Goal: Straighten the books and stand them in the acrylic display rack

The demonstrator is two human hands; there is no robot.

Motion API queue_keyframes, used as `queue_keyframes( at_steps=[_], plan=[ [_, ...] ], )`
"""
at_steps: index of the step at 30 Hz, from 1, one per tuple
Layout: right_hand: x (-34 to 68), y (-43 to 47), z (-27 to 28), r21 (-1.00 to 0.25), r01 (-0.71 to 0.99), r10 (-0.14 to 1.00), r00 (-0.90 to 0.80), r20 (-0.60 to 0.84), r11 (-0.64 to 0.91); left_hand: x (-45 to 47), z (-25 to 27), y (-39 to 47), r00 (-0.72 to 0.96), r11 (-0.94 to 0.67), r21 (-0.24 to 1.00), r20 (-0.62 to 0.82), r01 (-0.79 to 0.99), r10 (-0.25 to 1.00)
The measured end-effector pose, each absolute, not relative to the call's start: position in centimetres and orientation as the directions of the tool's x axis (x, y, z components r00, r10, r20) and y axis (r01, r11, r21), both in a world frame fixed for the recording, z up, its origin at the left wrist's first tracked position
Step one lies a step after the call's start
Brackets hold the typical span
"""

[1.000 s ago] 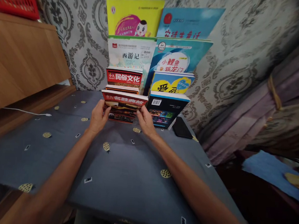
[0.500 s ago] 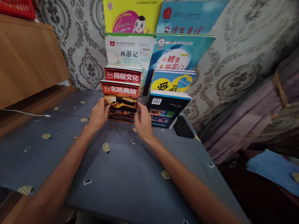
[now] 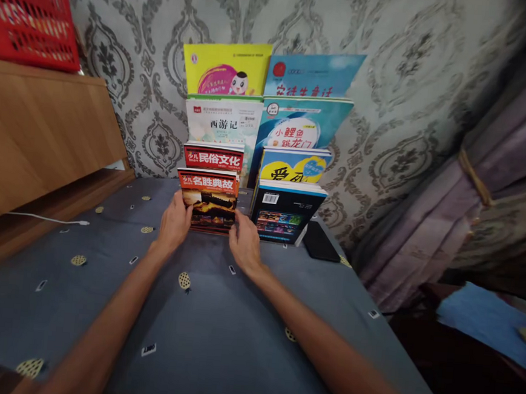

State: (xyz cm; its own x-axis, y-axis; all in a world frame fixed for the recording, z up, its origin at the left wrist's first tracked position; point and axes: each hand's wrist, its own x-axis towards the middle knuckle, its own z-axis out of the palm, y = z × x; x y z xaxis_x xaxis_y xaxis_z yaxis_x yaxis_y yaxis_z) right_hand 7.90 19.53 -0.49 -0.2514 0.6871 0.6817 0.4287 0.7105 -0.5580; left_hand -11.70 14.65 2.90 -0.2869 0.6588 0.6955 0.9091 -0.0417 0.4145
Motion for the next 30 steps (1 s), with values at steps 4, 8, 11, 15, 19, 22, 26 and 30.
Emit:
queue_keyframes(
  at_steps=[4, 8, 11, 15, 19, 22, 26, 30],
  plan=[
    [7.9, 19.6, -0.6, -0.513, 0.486, 0.676, -0.254, 0.692, 0.708, -11.7, 2.8, 14.6, -0.267, -0.046, 0.390, 0.706, 0.920, 0.656],
    [8.1, 19.4, 0.0, -0.531, 0.500, 0.713, -0.301, 0.634, 0.684, -11.7, 3.0, 14.6, -0.245, -0.088, 0.383, 0.734, 0.920, 0.634],
    [8.1, 19.1, 1.6, -0.563, 0.421, 0.692, -0.280, 0.665, 0.712, -11.6, 3.9, 14.7, -0.244, -0.136, 0.395, 0.765, 0.908, 0.596],
    [7.8, 19.1, 5.7, -0.503, 0.313, 0.576, -0.218, 0.788, 0.806, -11.5, 6.0, 14.8, -0.224, -0.167, 0.379, 0.790, 0.910, 0.571],
    [7.6, 20.5, 9.3, -0.469, 0.315, 0.555, -0.303, 0.775, 0.825, -11.5, 7.6, 14.8, -0.141, -0.250, 0.322, 0.824, 0.913, 0.549],
    [7.8, 21.6, 10.0, -0.449, 0.329, 0.550, -0.356, 0.756, 0.831, -11.7, 7.9, 14.8, -0.130, -0.250, 0.313, 0.822, 0.916, 0.555],
    [8.1, 22.0, 9.1, -0.444, 0.323, 0.542, -0.357, 0.761, 0.836, -11.9, 7.9, 15.0, -0.142, -0.210, 0.307, 0.814, 0.928, 0.563],
    [8.0, 21.7, 8.1, -0.453, 0.332, 0.551, -0.320, 0.771, 0.827, -12.0, 7.5, 15.3, -0.143, -0.206, 0.297, 0.826, 0.932, 0.545]
  ],
)
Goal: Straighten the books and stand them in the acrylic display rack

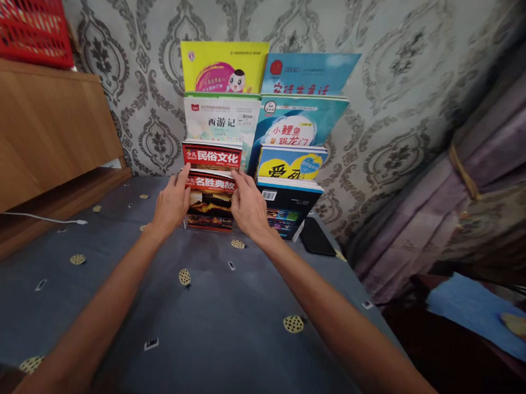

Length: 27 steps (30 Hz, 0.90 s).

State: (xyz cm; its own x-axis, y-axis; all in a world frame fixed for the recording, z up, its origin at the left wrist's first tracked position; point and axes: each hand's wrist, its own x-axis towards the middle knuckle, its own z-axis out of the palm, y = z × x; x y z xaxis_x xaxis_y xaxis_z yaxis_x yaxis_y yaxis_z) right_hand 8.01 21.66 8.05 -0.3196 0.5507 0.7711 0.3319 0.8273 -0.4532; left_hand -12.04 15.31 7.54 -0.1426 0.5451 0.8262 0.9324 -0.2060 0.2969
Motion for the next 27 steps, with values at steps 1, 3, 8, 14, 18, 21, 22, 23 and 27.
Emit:
queue_keyframes(
  at_steps=[1, 3, 8, 14, 18, 21, 22, 23, 27],
  plan=[
    [7.9, 21.5, 7.8, -0.457, 0.336, 0.555, -0.314, 0.770, 0.824, -12.1, 7.4, 15.4, -0.144, -0.211, 0.297, 0.832, 0.931, 0.535],
    [7.7, 21.2, 7.3, -0.467, 0.351, 0.572, -0.315, 0.757, 0.811, -12.2, 7.2, 15.5, -0.150, -0.218, 0.301, 0.840, 0.928, 0.522],
    [7.6, 20.6, 6.1, -0.499, 0.325, 0.588, -0.298, 0.752, 0.803, -12.3, 7.0, 15.5, -0.141, -0.211, 0.292, 0.834, 0.933, 0.533],
    [8.3, 20.8, 5.3, -0.614, 0.266, 0.664, -0.179, 0.726, 0.743, -12.4, 6.8, 14.9, -0.139, -0.227, 0.320, 0.807, 0.920, 0.574],
    [8.3, 20.9, 4.9, -0.646, 0.301, 0.709, -0.201, 0.676, 0.702, -12.2, 5.6, 14.9, -0.215, -0.207, 0.393, 0.791, 0.896, 0.574],
    [7.9, 20.7, 4.6, -0.638, 0.293, 0.695, -0.168, 0.699, 0.712, -12.2, 5.0, 14.9, -0.278, -0.209, 0.461, 0.777, 0.863, 0.564],
    [7.8, 20.7, 4.5, -0.637, 0.283, 0.689, -0.151, 0.708, 0.717, -12.2, 4.9, 15.0, -0.291, -0.215, 0.484, 0.765, 0.848, 0.575],
    [7.7, 20.7, 4.5, -0.636, 0.270, 0.683, -0.135, 0.718, 0.723, -12.2, 4.9, 15.0, -0.303, -0.220, 0.510, 0.749, 0.832, 0.589],
    [7.4, 20.8, 4.3, -0.648, 0.203, 0.674, -0.103, 0.731, 0.734, -12.4, 5.3, 15.0, -0.352, -0.264, 0.600, 0.711, 0.755, 0.609]
  ],
)
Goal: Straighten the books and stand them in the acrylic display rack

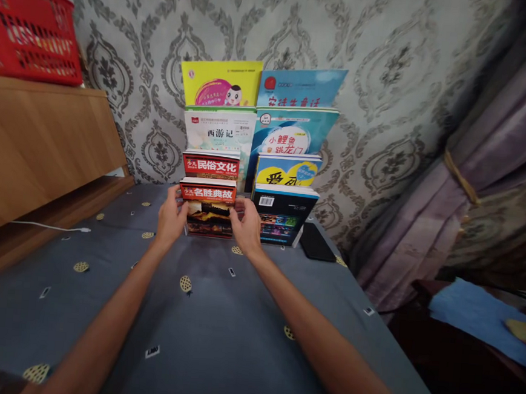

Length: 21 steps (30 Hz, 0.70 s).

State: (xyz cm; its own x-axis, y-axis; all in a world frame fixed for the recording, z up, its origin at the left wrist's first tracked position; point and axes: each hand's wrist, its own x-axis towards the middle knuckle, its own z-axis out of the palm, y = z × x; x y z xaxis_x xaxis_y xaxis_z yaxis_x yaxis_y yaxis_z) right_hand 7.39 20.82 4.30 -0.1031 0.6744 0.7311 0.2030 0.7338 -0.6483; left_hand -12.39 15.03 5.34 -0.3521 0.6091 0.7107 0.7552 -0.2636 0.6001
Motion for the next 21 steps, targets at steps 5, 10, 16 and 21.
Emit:
queue_keyframes(
  at_steps=[5, 10, 16, 21],
  plan=[
    [7.3, 21.0, 4.1, -0.663, 0.176, 0.683, -0.099, 0.723, 0.727, -12.7, 5.5, 15.4, -0.397, -0.320, 0.650, 0.709, 0.690, 0.583],
    [7.1, 20.9, 4.3, -0.686, 0.229, 0.720, -0.128, 0.682, 0.690, -13.1, 5.4, 15.8, -0.424, -0.361, 0.712, 0.668, 0.602, 0.612],
    [6.6, 20.1, 4.3, -0.614, 0.376, 0.699, -0.145, 0.700, 0.694, -13.6, 5.4, 16.0, -0.418, -0.324, 0.710, 0.656, 0.625, 0.629],
    [6.6, 20.0, 4.2, -0.539, 0.485, 0.688, -0.201, 0.697, 0.688, -14.1, 5.2, 15.9, -0.410, -0.282, 0.712, 0.630, 0.643, 0.659]
  ],
)
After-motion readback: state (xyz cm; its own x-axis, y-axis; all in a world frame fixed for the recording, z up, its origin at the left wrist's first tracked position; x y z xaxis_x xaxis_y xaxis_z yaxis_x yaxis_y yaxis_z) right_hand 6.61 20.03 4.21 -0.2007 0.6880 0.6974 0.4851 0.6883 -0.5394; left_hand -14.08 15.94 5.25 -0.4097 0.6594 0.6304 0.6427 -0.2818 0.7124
